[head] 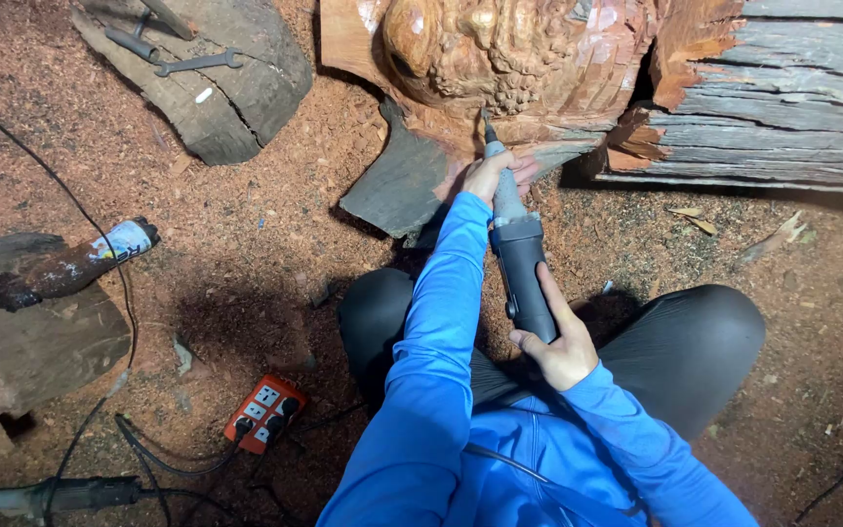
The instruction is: Carving details into a large wooden log using a power rotary tool
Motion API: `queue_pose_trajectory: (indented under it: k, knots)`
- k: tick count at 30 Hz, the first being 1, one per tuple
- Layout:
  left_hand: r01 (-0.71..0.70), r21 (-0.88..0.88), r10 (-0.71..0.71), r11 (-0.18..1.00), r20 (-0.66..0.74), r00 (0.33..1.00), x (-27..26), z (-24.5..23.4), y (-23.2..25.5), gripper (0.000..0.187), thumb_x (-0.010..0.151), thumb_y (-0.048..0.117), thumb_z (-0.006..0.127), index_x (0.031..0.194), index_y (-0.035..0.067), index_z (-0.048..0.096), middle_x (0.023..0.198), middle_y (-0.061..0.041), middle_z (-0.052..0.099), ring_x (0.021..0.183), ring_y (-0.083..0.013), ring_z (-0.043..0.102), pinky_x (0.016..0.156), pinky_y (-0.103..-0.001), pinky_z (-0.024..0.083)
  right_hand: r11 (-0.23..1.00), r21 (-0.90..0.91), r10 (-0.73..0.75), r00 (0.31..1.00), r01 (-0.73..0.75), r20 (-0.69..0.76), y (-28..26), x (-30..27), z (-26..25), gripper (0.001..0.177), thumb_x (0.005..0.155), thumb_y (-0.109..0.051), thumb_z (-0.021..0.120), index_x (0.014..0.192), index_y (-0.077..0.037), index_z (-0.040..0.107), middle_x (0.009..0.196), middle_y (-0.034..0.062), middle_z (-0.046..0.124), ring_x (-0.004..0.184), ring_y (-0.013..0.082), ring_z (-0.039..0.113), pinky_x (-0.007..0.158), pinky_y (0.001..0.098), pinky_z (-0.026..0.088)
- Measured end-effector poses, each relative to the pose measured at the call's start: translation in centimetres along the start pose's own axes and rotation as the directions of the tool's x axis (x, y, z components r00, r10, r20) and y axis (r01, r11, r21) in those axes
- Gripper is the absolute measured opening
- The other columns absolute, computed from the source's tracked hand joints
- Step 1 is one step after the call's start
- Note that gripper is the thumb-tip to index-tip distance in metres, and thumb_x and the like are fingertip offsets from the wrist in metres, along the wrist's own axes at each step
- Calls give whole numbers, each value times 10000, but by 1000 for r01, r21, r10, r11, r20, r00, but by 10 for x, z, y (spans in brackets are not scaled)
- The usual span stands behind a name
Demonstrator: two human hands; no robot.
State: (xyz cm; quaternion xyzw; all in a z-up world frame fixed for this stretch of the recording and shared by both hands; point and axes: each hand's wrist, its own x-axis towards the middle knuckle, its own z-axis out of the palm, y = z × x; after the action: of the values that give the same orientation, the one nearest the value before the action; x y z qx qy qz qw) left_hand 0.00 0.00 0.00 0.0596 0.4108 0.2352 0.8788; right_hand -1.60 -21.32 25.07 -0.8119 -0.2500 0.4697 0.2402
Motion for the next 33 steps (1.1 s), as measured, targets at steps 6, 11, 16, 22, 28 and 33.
queue_pose_trajectory:
  k: [6,11,16,22,28,33]
  knots:
    - [-9,16,9,1000,-11,1000,-27,15,15,471,723,52,739,1153,-83,604,1206,-290,692,1097,-412,697,925,-620,548,997,-76,-5,1000,5,-1,14,4,-2,1011,748,-159,880,1586,-439,387,1295,244,664,1112,421,683,849,469,551]
    - [-13,16,13,1000,-18,1000,-6,7,2,446,715,52,747,1120,-80,615,1178,-277,705,1072,-407,708,921,-631,542,998,-59,4,1000,-3,12,12,4,-3,1010,745,-177,882,1584,-440,387,1311,235,657,1113,404,682,862,467,538]
    - [-25,11,26,1000,-28,999,-7,8,-2,438,733,55,754,1127,-83,618,1172,-275,710,1073,-408,713,911,-646,542,999,-43,-20,998,23,60,25,10,-27,1007,739,-158,877,1584,-425,400,1268,250,678,1093,387,695,887,440,556]
    - [-60,-55,63,997,59,996,-19,54,-37,423,755,178,849,1103,5,681,1143,-244,724,1028,-371,736,837,-610,613,969,-223,-93,994,102,52,57,3,-101,1006,695,-154,896,1556,-419,448,1439,229,592,1235,474,605,993,564,487]
    - [24,-161,-24,987,2,1000,3,109,-83,396,760,189,786,1061,-24,640,1045,-279,736,858,-343,750,756,-476,632,858,-465,-154,972,220,176,106,28,-196,1052,712,-181,838,1610,-356,320,1520,57,564,1186,167,647,795,282,559]
    - [7,-405,36,914,97,995,56,114,-107,208,828,212,774,972,99,674,970,-155,773,798,-247,763,682,-398,637,764,-535,-251,930,361,268,81,65,-252,1059,648,-168,892,1572,-353,410,1542,2,547,1311,113,563,1107,219,357]
